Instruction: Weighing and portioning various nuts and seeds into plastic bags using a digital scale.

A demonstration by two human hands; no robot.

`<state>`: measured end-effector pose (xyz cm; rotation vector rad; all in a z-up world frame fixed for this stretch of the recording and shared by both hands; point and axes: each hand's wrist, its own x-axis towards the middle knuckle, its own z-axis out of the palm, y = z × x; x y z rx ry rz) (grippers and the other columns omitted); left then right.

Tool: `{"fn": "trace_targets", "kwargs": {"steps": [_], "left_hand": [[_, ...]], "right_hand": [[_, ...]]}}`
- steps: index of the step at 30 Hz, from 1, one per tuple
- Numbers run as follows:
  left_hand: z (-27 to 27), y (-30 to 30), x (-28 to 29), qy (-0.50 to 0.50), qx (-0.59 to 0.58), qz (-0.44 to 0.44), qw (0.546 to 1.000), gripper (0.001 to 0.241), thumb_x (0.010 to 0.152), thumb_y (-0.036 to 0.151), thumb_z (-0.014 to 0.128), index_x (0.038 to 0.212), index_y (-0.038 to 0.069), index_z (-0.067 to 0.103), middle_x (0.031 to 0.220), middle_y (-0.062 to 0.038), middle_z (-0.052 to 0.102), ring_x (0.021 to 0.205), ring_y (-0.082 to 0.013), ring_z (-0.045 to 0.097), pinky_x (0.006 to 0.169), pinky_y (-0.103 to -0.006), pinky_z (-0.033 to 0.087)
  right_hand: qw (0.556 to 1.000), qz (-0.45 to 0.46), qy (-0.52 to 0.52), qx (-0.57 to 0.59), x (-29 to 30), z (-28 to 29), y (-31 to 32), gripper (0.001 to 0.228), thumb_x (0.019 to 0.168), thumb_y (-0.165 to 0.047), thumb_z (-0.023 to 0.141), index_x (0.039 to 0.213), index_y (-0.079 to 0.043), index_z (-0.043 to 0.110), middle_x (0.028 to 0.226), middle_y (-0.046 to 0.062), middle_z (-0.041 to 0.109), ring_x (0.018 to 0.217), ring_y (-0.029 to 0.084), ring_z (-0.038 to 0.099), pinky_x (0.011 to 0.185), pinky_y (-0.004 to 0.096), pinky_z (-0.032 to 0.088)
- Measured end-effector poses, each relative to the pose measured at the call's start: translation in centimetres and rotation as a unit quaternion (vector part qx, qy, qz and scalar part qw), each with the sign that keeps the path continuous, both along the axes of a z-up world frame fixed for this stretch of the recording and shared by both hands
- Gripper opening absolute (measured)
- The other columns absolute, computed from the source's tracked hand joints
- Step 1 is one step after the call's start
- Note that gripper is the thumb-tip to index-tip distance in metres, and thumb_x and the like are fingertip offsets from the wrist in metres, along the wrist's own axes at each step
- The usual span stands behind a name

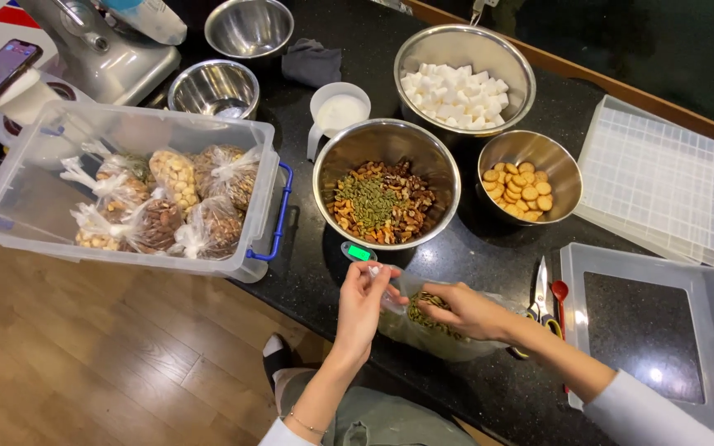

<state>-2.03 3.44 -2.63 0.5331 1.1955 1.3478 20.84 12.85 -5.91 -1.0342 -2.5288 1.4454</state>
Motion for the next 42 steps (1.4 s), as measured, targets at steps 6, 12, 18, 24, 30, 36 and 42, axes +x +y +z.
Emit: {"fn": "trace_targets", "kwargs": {"steps": [6,12,18,24,30,36,42], "left_hand": [[1.0,-0.1,-0.2,-0.058,-0.060,0.008,0.996,0.008,0.118,0.011,0.065,0.122,0.004,0.065,0.121,-0.018,0.085,0.082,-0.0243,0.077,0.077,-0.0385,0.069],[0.3,-2.9,1.0,-0.021,0.005,-0.051,0.998,0.016,0.114,0.023,0.072,0.116,0.009,0.064,0.115,-0.016,0.087,0.080,-0.0212,0.081,0.083,-0.0352,0.066],[1.4,-3.6,-0.2,0.019,-0.027,-0.104,0.994,0.017,0.113,0.024,0.076,0.119,0.012,0.065,0.119,-0.012,0.086,0.092,-0.0150,0.080,0.091,-0.0308,0.066],[2.2,-4.2,-0.2,0.060,-0.028,-0.122,0.990,0.020,0.113,0.028,0.078,0.120,0.014,0.067,0.112,-0.005,0.077,0.097,-0.0148,0.075,0.089,-0.0323,0.062],[1.5,-4.7,0.8,0.062,-0.014,-0.118,0.991,0.020,0.112,0.028,0.078,0.120,0.014,0.067,0.114,-0.006,0.078,0.098,-0.0149,0.075,0.090,-0.0319,0.062],[1.2,-5.0,1.3,0.067,-0.009,-0.111,0.992,0.019,0.111,0.026,0.079,0.120,0.014,0.067,0.115,-0.007,0.078,0.099,-0.0154,0.076,0.090,-0.0310,0.062],[1.4,-5.6,1.6,0.066,-0.010,-0.100,0.993,0.015,0.112,0.023,0.076,0.120,0.013,0.068,0.121,-0.011,0.086,0.113,-0.0173,0.084,0.094,-0.0305,0.065]], "right_hand": [[0.999,0.027,0.037,0.020,-3.1,7.9,5.3,0.032,0.121,-0.033,0.054,0.104,-0.014,0.072,0.081,0.000,0.068,0.060,0.010,0.061,0.053,0.023,0.052],[0.986,0.030,-0.029,0.164,-13.6,6.5,15.6,0.029,0.121,-0.038,0.059,0.120,-0.010,0.068,0.109,0.009,0.074,0.093,0.024,0.070,0.087,0.043,0.056],[0.915,0.069,-0.236,0.319,-17.7,2.1,17.4,0.052,0.112,-0.056,0.069,0.142,-0.014,0.069,0.144,0.013,0.068,0.129,0.037,0.068,0.086,0.058,0.065],[0.857,0.022,-0.188,0.480,-17.7,0.2,18.4,0.054,0.125,-0.045,0.060,0.082,-0.012,0.064,0.076,0.000,0.070,0.067,0.026,0.071,0.049,0.045,0.053],[0.921,-0.100,-0.152,0.344,-16.5,-0.8,18.2,0.059,0.124,-0.045,0.053,0.077,-0.009,0.050,0.072,0.008,0.059,0.058,0.032,0.059,0.057,0.052,0.050],[0.937,-0.026,-0.133,0.321,-15.0,0.1,18.0,0.041,0.110,-0.001,0.051,0.148,-0.003,0.064,0.120,0.019,0.063,0.104,0.045,0.069,0.075,0.061,0.058],[0.934,0.035,-0.177,0.309,-16.0,2.2,16.1,0.074,0.111,-0.052,0.071,0.171,-0.014,0.049,0.166,0.023,0.054,0.147,0.047,0.056,0.113,0.065,0.056]]}}
